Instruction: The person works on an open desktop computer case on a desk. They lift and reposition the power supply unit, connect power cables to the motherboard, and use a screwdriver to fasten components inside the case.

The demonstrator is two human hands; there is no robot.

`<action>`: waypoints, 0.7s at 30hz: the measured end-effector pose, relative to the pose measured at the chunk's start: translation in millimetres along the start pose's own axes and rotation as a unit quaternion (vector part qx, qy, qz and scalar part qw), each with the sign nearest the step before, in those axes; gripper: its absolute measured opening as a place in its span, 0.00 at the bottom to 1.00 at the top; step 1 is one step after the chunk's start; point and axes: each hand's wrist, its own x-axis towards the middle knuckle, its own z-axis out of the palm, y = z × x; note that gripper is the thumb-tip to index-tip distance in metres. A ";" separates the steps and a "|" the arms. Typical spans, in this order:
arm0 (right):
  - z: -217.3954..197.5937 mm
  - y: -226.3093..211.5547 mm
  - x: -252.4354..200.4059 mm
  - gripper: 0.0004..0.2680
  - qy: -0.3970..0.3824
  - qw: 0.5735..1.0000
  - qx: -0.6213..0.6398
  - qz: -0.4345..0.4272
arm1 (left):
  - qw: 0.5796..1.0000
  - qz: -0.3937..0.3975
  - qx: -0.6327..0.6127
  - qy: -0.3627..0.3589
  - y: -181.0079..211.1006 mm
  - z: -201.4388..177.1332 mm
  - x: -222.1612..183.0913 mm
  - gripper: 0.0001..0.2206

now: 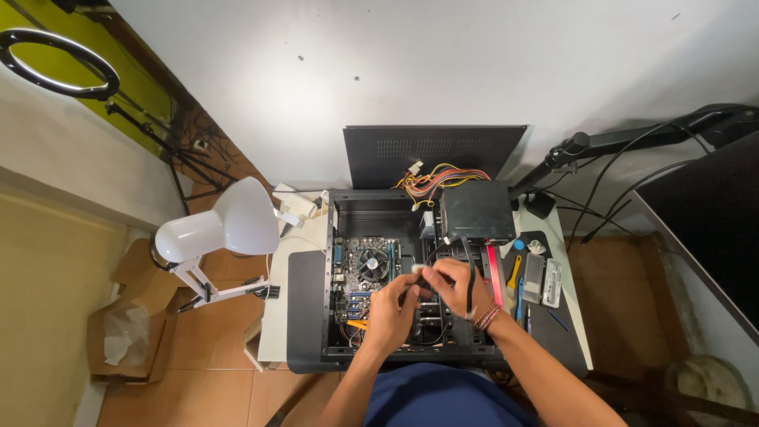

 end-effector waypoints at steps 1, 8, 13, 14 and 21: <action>1.3 -1.5 2.0 0.13 0.003 1.000 -0.001 0.001 | 1.000 0.002 0.001 -0.003 0.3 -4.4 0.2 0.10; 16.4 9.9 -3.3 0.16 0.020 0.992 0.022 0.119 | 0.999 -0.026 -0.011 -0.024 -6.1 -18.0 2.1 0.10; 9.7 -8.0 4.5 0.12 0.053 0.969 0.018 0.240 | 0.999 -0.030 -0.016 -0.038 -9.7 -25.0 0.2 0.11; 14.2 0.6 1.3 0.12 0.006 0.978 0.009 0.209 | 0.999 -0.021 -0.018 -0.041 -8.7 -26.4 0.5 0.10; 13.8 10.8 1.2 0.11 0.035 0.989 0.089 0.112 | 0.997 -0.053 -0.016 -0.061 -5.5 -35.7 1.7 0.11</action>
